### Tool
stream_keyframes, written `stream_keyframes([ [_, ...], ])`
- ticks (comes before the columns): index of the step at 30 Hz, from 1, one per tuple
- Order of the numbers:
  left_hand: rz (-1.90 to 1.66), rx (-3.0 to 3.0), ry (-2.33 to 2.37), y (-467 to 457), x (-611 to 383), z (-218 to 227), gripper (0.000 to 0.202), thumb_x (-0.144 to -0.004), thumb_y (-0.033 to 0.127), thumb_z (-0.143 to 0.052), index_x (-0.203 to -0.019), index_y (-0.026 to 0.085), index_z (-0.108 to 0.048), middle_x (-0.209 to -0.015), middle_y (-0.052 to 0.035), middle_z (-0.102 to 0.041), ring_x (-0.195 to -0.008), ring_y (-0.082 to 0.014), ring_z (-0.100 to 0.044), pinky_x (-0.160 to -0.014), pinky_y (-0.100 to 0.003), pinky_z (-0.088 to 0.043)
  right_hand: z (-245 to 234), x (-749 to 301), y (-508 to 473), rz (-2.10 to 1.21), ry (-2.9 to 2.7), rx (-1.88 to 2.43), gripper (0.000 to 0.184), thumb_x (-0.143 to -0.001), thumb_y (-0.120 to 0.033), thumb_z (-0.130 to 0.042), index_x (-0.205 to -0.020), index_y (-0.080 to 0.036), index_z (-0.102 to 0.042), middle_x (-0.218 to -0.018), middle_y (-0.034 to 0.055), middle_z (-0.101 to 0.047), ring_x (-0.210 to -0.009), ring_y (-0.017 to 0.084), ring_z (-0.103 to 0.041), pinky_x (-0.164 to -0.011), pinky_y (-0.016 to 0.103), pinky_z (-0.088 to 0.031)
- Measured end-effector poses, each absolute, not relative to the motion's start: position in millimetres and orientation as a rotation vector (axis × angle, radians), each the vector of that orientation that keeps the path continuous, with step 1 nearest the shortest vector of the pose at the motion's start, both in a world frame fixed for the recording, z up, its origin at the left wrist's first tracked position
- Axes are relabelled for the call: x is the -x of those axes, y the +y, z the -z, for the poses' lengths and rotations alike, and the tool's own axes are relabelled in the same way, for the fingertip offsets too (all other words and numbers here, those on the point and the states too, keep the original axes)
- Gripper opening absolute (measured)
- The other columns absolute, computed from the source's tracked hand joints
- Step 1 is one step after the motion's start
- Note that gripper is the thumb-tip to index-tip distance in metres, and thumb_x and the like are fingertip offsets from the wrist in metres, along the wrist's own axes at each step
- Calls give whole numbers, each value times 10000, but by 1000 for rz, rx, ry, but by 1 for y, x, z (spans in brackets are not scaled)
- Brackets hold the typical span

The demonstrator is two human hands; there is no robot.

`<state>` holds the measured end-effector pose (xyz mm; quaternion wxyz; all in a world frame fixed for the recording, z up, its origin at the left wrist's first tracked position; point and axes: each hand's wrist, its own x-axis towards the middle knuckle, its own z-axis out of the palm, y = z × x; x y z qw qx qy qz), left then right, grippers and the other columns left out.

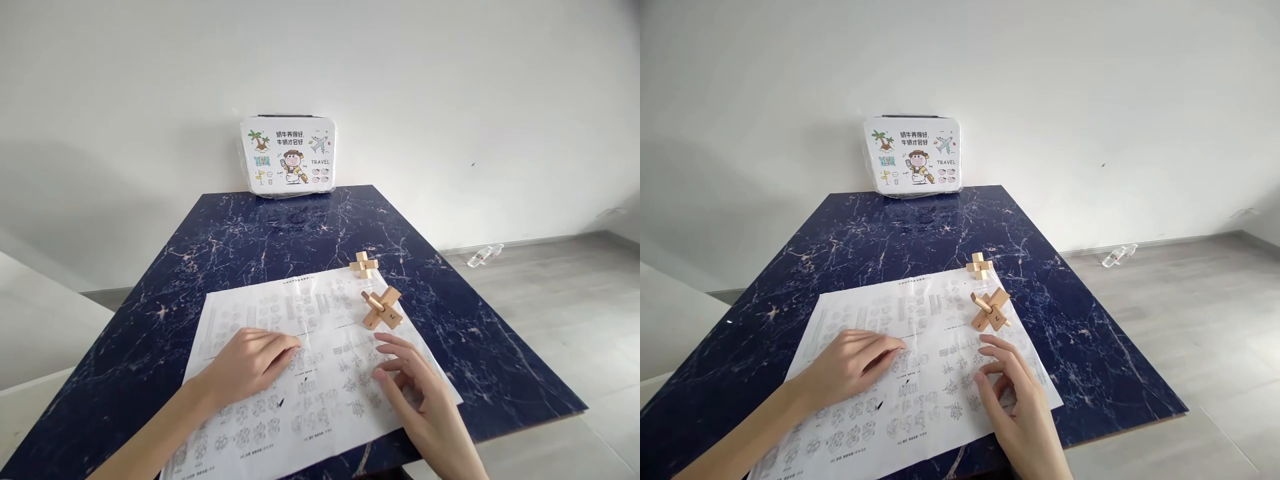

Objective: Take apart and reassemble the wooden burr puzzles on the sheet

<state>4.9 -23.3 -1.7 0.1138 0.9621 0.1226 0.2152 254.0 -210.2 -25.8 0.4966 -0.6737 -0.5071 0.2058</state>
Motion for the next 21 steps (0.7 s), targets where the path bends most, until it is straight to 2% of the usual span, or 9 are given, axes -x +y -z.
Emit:
stream_keyframes([
  [2,-631,-2819,356,-22,-5,1,184,-1103,197,-514,-1112,182,-697,-826,14,-802,-638,-144,-754,-599,-278,-603,26,-256,-210,-522,-1212,1615,248,-1053,-429,-596,-1208,-260,-690,-1492,149,-607,-893,234,-766,-663,332,-647],
  [6,-630,-2814,380,-20,-5,0,179,-1090,192,-527,-1106,187,-705,-771,24,-784,-607,-134,-739,-576,-257,-596,29,-255,-211,-535,-1162,1595,281,-1058,-447,-584,-1216,-255,-714,-1568,170,-533,-918,242,-769,-637,331,-658],
  [12,-677,-2820,440,-15,-5,-5,189,-1075,182,-515,-1090,190,-703,-788,10,-791,-593,-132,-728,-576,-243,-597,31,-260,-209,-559,-1220,1605,260,-1058,-436,-579,-1167,-250,-725,-1499,170,-603,-852,235,-766,-598,323,-651],
  [14,-685,-2829,452,-13,-5,-6,184,-1064,173,-519,-1095,200,-698,-791,16,-792,-584,-129,-718,-545,-230,-574,28,-260,-209,-576,-1247,1598,249,-1064,-430,-561,-1125,-244,-716,-1431,160,-652,-808,219,-751,-624,329,-648],
  [17,-696,-2845,466,-12,-5,-7,177,-1057,171,-523,-1096,205,-692,-804,19,-798,-556,-117,-695,-532,-228,-555,24,-258,-211,-592,-1281,1613,237,-1069,-421,-548,-1120,-249,-703,-1176,114,-751,-705,192,-696,-641,328,-622],
  [19,-701,-2858,465,-12,-5,-7,173,-1058,170,-521,-1099,201,-686,-815,17,-801,-544,-114,-684,-530,-234,-547,23,-257,-212,-589,-1291,1643,229,-1071,-412,-544,-1123,-257,-705,-1030,75,-760,-663,184,-664,-626,317,-595],
  [21,-691,-2869,462,-12,-5,-7,170,-1060,165,-521,-1106,201,-680,-811,19,-798,-547,-117,-682,-520,-239,-531,24,-256,-213,-587,-1316,1647,218,-1070,-401,-547,-1107,-262,-711,-965,54,-753,-659,184,-657,-622,307,-580],
])
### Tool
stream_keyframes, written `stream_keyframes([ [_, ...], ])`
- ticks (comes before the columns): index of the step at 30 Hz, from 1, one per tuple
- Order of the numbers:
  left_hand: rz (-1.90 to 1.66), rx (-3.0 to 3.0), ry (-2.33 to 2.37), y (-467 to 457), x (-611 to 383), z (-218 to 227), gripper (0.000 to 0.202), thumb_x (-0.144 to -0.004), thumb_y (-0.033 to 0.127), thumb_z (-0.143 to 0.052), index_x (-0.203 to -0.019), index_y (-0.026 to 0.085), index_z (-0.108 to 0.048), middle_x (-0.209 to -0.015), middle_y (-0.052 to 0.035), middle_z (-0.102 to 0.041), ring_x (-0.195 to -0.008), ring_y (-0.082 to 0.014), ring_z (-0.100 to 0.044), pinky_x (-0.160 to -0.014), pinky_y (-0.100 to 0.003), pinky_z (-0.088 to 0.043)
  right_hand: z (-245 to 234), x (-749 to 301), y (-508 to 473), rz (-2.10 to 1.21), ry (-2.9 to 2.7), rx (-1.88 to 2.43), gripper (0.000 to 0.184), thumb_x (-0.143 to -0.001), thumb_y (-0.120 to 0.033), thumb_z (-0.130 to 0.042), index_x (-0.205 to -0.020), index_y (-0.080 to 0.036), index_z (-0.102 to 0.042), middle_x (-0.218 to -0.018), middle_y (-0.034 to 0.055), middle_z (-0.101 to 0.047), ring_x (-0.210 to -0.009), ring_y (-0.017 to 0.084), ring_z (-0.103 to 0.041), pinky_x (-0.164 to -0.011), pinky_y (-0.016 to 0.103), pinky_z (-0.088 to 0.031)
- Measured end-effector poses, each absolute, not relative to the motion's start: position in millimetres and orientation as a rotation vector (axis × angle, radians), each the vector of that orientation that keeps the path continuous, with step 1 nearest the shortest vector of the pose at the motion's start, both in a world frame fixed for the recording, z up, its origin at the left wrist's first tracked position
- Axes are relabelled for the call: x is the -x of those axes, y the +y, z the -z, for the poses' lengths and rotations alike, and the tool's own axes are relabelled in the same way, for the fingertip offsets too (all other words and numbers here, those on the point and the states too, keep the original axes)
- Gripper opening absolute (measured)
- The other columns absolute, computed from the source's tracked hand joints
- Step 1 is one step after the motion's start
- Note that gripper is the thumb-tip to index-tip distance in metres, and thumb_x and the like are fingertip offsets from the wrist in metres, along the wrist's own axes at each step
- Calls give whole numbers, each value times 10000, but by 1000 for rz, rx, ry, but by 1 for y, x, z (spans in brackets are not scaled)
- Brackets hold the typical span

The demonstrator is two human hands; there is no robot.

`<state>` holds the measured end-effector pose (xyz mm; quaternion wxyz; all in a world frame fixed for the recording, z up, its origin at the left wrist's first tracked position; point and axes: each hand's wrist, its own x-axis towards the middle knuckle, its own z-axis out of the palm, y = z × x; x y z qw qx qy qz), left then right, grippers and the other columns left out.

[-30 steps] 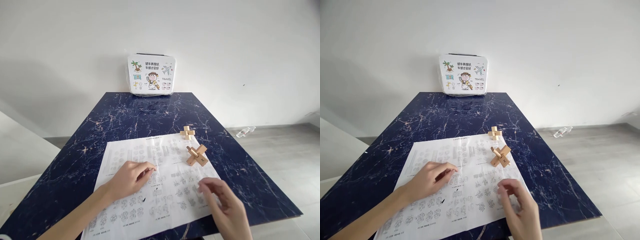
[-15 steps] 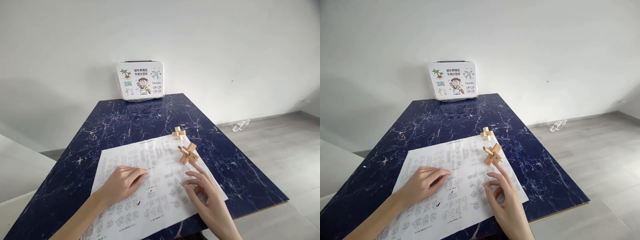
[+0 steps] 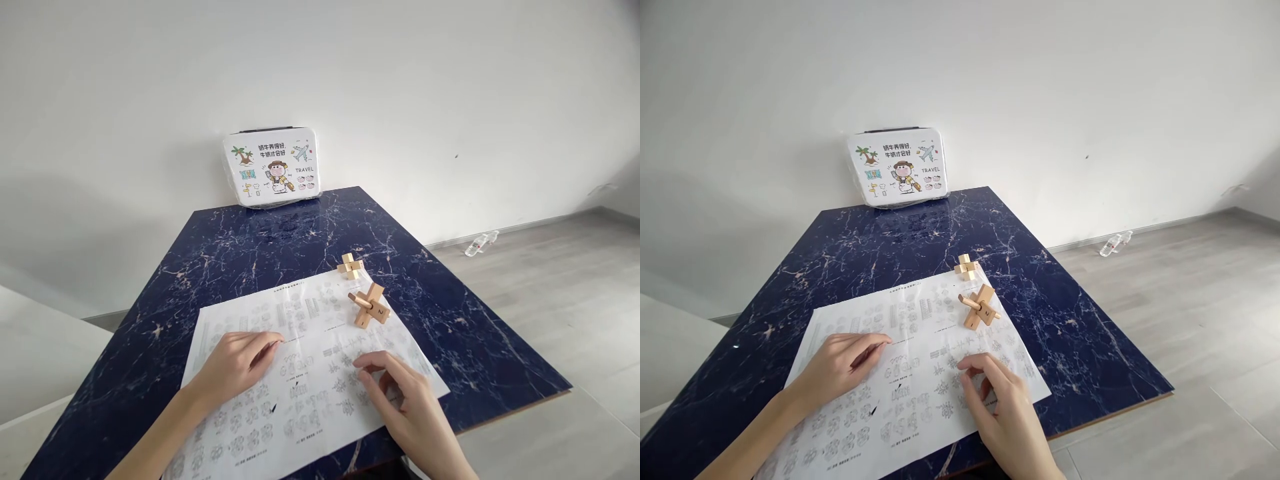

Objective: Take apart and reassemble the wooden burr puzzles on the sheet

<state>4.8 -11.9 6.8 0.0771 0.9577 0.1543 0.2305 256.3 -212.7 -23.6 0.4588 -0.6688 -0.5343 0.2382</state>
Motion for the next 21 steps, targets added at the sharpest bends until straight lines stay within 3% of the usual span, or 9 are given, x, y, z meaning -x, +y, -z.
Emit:
stream_keyframes([
  [9,-628,-2855,457,-13,-2,-6,170,-1075,170,-518,-1122,197,-679,-846,13,-805,-618,-120,-720,-555,-234,-548,21,-254,-214,-590,-1317,1634,251,-1082,-420,-524,-1026,-253,-704,-893,38,-721,-663,180,-634,-596,284,-532],
  [21,-692,-2860,406,-11,-1,-1,163,-1086,180,-529,-1124,189,-687,-778,38,-772,-568,-110,-690,-517,-235,-514,29,-254,-214,-591,-1335,1644,203,-1081,-372,-527,-1036,-266,-695,-905,25,-712,-670,165,-608,-609,269,-494],
])
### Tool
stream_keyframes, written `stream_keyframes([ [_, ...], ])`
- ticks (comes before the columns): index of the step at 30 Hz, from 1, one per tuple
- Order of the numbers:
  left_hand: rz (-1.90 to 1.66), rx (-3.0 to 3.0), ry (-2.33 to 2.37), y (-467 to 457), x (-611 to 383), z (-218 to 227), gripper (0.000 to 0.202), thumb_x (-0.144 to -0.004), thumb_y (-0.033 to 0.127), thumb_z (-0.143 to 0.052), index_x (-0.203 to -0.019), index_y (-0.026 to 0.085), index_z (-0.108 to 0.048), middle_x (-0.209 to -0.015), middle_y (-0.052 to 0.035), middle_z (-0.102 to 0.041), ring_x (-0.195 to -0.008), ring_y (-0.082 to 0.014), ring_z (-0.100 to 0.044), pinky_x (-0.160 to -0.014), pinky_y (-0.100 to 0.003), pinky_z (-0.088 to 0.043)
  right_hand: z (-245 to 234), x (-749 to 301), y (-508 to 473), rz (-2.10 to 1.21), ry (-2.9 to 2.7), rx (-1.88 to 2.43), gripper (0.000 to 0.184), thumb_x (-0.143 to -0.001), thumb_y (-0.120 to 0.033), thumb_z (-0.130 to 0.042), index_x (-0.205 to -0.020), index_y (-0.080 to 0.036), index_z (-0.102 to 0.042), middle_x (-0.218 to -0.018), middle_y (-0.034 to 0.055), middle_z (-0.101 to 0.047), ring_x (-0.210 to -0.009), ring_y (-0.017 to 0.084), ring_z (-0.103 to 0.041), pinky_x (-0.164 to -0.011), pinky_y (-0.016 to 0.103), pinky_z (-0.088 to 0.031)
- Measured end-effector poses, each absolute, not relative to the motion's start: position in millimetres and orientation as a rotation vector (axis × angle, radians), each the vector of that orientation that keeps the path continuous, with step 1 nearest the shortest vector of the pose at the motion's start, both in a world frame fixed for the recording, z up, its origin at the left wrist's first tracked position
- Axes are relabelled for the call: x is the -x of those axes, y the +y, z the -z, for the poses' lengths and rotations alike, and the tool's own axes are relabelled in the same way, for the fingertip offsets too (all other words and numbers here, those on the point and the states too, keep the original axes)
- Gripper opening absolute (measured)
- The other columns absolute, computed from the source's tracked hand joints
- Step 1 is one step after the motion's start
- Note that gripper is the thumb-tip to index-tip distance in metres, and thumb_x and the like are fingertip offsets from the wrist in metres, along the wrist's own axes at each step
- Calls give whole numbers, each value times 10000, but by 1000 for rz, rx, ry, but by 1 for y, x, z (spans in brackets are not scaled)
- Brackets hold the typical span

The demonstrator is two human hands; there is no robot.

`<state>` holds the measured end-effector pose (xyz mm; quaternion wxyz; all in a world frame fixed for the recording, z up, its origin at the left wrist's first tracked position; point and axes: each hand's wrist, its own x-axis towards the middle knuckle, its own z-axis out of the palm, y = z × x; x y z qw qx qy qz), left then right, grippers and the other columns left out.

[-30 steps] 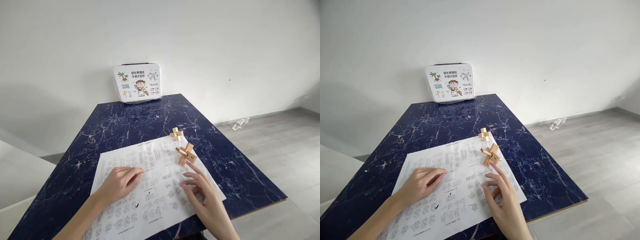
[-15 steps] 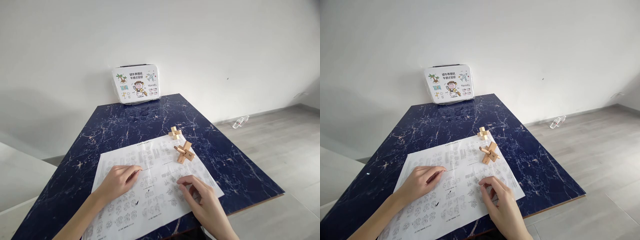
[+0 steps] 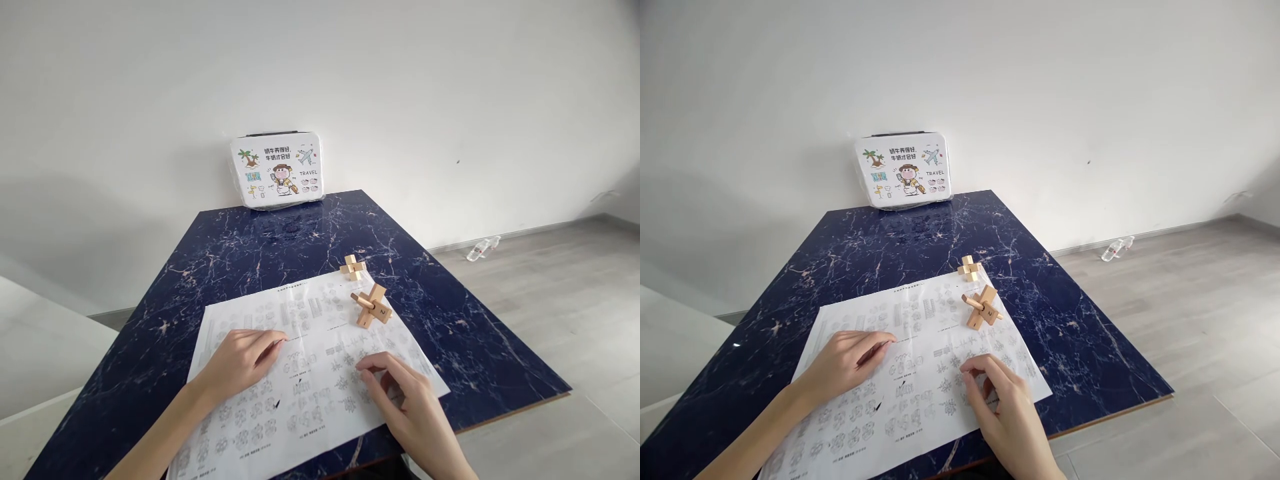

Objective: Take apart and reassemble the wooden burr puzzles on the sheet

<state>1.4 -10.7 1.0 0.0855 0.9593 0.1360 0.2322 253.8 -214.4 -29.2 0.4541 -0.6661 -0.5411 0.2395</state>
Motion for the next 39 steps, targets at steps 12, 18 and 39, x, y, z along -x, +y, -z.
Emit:
stream_keyframes([
  [12,-683,-2869,413,-11,0,-1,162,-1091,190,-521,-1115,186,-681,-753,37,-755,-566,-114,-685,-530,-239,-526,31,-252,-215,-575,-1314,1651,200,-1077,-379,-538,-1027,-267,-695,-895,21,-705,-669,169,-600,-607,269,-479],
  [18,-685,-2867,409,-11,0,-1,160,-1089,188,-523,-1119,182,-681,-755,36,-754,-563,-113,-682,-529,-239,-524,31,-252,-215,-578,-1314,1645,210,-1078,-389,-535,-1023,-269,-698,-875,20,-696,-658,170,-586,-596,271,-466],
  [39,-686,-2856,413,-11,-1,-1,172,-1084,193,-523,-1094,189,-695,-738,47,-747,-565,-107,-685,-540,-232,-536,30,-252,-216,-552,-1327,1662,219,-1082,-393,-537,-1015,-262,-699,-898,21,-717,-665,157,-610,-603,255,-499],
])
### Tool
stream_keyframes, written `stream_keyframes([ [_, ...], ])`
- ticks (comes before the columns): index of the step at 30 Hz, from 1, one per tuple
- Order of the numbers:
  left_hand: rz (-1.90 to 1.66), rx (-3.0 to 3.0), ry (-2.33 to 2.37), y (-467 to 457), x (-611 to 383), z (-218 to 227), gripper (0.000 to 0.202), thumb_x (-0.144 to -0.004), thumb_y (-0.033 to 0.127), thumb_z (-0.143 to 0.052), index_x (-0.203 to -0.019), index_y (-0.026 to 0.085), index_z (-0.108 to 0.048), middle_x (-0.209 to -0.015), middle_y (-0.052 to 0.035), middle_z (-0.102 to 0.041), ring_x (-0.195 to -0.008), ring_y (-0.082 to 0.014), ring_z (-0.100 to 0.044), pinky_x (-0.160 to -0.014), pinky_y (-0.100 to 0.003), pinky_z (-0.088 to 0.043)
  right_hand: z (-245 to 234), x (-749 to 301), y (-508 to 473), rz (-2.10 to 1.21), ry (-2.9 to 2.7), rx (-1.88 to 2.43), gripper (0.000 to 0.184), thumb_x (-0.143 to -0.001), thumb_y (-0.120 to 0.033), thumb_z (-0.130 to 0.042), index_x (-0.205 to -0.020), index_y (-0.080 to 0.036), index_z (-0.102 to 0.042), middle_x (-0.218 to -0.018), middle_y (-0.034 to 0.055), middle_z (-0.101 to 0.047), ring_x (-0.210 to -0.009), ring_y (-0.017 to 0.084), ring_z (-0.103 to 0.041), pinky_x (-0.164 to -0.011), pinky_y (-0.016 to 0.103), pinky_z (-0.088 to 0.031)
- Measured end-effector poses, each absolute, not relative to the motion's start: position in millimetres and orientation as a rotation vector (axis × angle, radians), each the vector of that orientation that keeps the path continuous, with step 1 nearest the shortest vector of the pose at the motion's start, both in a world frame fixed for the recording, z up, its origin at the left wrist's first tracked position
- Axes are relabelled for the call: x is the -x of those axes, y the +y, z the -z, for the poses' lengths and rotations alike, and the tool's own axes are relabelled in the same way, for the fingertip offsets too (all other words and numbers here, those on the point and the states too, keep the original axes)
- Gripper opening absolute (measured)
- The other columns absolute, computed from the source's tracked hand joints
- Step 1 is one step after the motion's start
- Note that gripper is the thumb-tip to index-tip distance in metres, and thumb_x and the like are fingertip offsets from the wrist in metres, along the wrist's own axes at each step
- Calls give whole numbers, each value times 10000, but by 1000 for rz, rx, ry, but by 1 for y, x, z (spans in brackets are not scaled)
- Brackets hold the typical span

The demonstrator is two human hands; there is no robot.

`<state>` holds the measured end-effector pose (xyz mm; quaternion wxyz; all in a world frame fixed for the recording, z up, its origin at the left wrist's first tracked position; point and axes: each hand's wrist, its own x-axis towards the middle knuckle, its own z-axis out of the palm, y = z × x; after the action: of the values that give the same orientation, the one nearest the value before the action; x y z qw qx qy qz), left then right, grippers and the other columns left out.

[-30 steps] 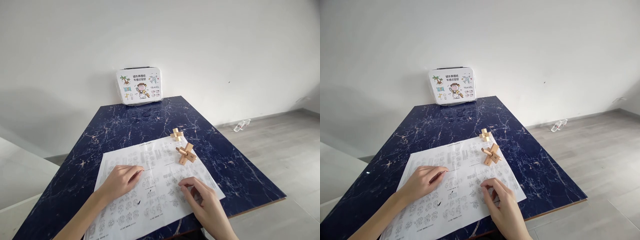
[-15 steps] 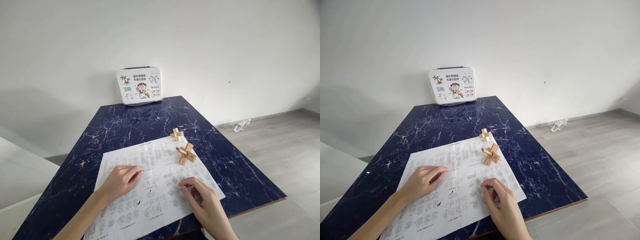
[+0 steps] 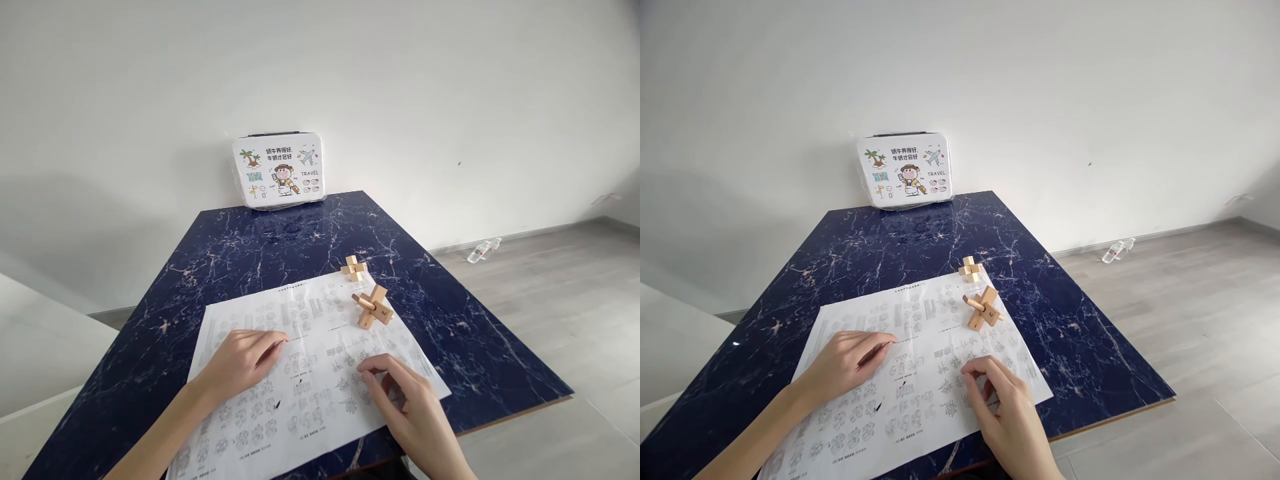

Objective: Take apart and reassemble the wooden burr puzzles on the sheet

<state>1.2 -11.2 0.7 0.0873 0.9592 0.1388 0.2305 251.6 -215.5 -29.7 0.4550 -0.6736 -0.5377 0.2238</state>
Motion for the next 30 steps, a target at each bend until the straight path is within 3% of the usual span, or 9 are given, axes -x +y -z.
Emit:
stream_keyframes([
  [30,-682,-2894,404,-13,-1,-1,198,-1087,182,-492,-1091,180,-690,-708,41,-729,-551,-111,-673,-537,-254,-548,27,-250,-216,-531,-1320,1660,304,-1079,-477,-523,-1006,-256,-718,-892,52,-733,-656,184,-629,-624,284,-532],
])
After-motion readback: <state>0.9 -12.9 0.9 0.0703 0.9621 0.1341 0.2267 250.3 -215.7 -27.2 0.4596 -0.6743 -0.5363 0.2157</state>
